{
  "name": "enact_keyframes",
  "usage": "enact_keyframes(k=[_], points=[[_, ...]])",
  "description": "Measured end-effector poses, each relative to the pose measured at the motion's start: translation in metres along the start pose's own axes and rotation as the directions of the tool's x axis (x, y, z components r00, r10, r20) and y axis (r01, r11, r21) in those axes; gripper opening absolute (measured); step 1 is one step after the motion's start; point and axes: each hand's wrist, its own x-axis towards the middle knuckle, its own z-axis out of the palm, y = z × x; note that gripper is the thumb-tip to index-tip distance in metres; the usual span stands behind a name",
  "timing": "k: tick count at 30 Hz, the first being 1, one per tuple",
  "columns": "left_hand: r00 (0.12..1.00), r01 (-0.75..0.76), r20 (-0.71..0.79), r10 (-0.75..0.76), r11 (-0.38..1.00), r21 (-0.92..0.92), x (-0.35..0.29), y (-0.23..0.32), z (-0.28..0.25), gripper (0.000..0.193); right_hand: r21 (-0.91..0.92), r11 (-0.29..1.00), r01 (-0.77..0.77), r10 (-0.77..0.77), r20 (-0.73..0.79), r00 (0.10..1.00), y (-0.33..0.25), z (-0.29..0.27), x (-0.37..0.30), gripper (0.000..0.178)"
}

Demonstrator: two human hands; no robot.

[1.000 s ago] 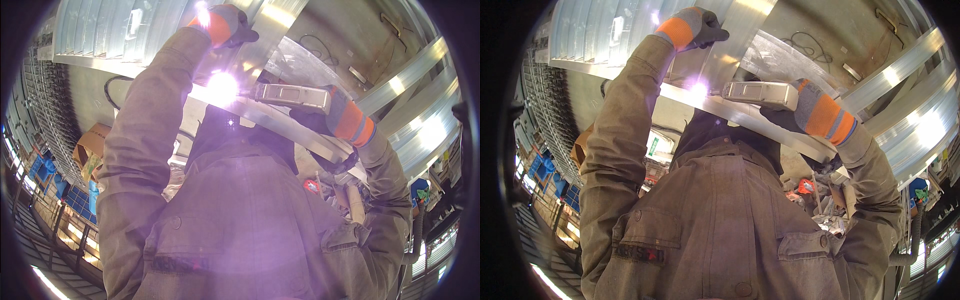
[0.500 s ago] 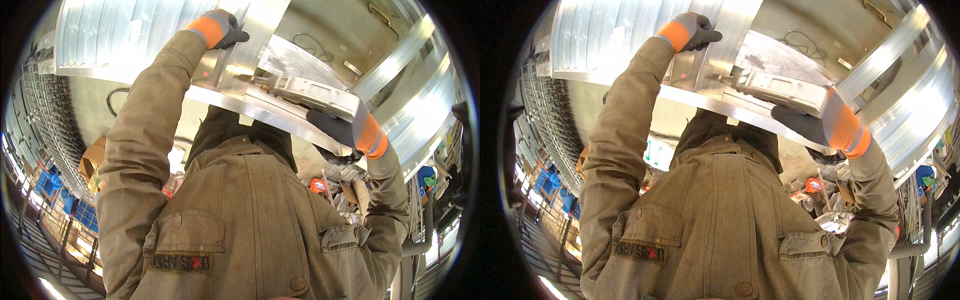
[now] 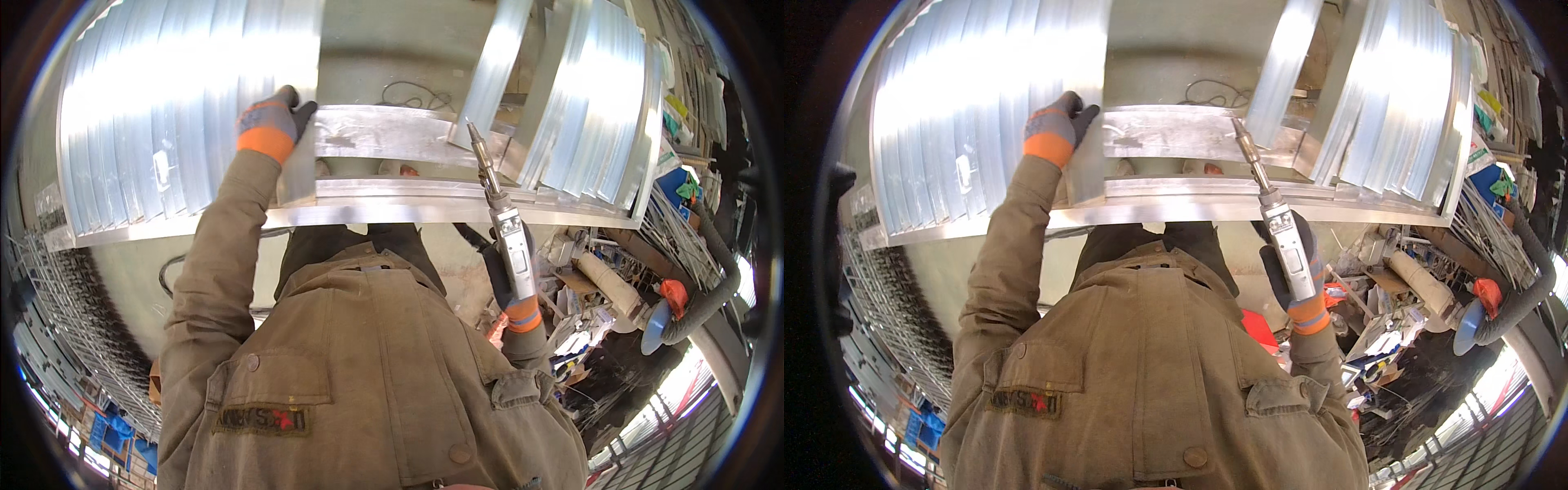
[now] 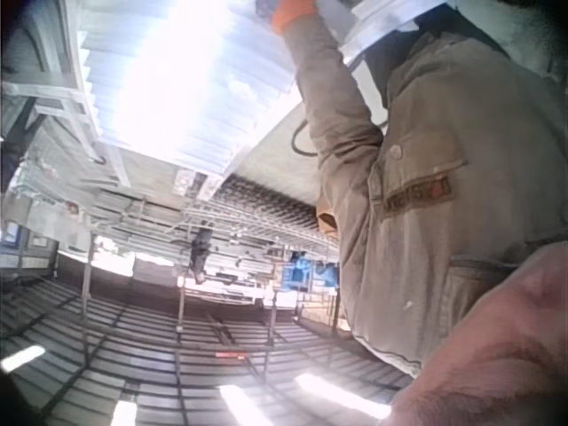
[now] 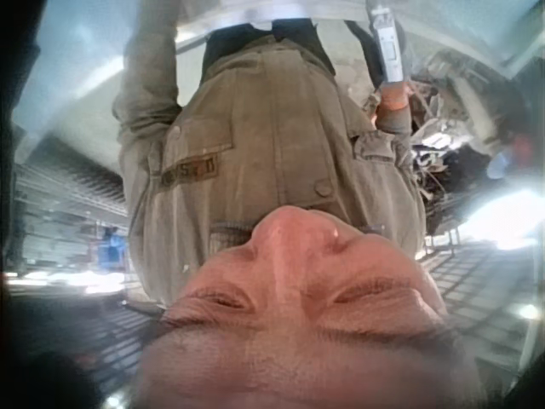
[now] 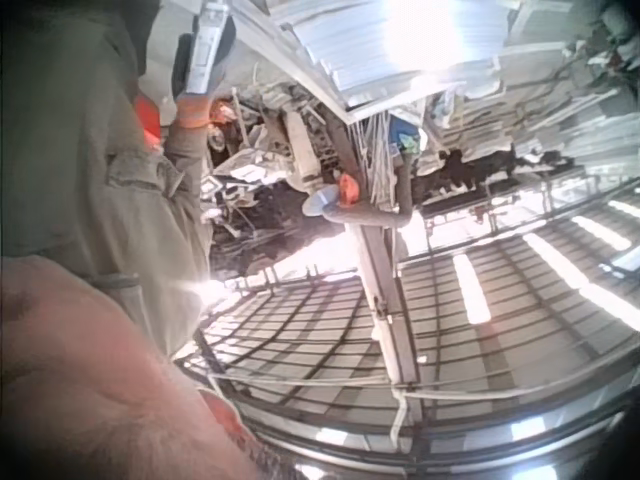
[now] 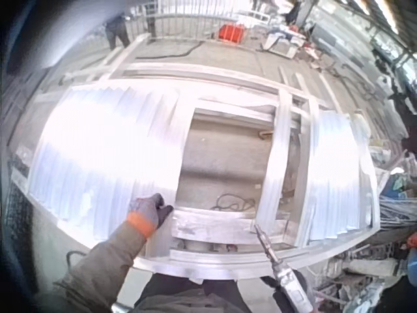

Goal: The person welds metal frame components using a handheld welding torch. They repeatedly position and align metal bars, then weld along seams, creating bright arcs. The person adjusts pieces between welds and continues along the frame.

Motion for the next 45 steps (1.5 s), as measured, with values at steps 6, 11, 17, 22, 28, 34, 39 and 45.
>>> enact_keyframes(k=[6, 11, 17, 22, 28, 34, 39, 45], points=[[0.977, -0.202, -0.004, 0.214, 0.918, -0.342, 0.0, 0.159, 0.099, 0.054, -0.11, 0.994, 0.016, -0.03, -0.125, 0.992, 0.077, -0.029, -0.021, 0.061], [0.914, -0.382, -0.211, 0.348, 0.911, -0.153, 0.014, 0.303, 0.157, 0.08, -0.01, 0.998, -0.065, 0.061, -0.243, 0.968, 0.1, -0.06, -0.043, 0.058], [0.965, -0.211, -0.154, 0.215, 0.977, 0.037, 0.022, 0.37, 0.187, 0.112, 0.074, 0.992, -0.1, 0.12, -0.353, 0.928, 0.126, -0.082, -0.051, 0.051], [0.977, -0.173, -0.123, 0.174, 0.985, 0.019, 0.03, 0.369, 0.188, 0.106, 0.106, 0.989, -0.101, 0.13, -0.321, 0.938, 0.137, -0.091, -0.048, 0.052], [0.959, -0.042, -0.258, -0.113, 0.847, -0.53, 0.061, 0.297, 0.168, 0.061, 0.174, 0.983, -0.051, 0.097, -0.269, 0.958, 0.139, -0.092, -0.034, 0.056], [0.942, -0.132, -0.303, -0.142, 0.674, -0.727, 0.011, 0.19, 0.126, 0.045, 0.137, 0.985, 0.104, -0.07, -0.233, 0.97, 0.127, -0.084, -0.015, 0.058], [0.935, -0.086, -0.255, -0.245, 0.543, -0.835, -0.079, 0.124, 0.117, 0.046, 0.156, 0.981, 0.116, -0.088, -0.177, 0.98, 0.102, -0.075, -0.005, 0.055], [0.916, 0.004, -0.204, -0.346, 0.516, -0.857, -0.089, 0.073, 0.13, 0.048, 0.096, 0.984, 0.152, -0.138, -0.145, 0.98, 0.068, -0.057, 0.002, 0.051]])
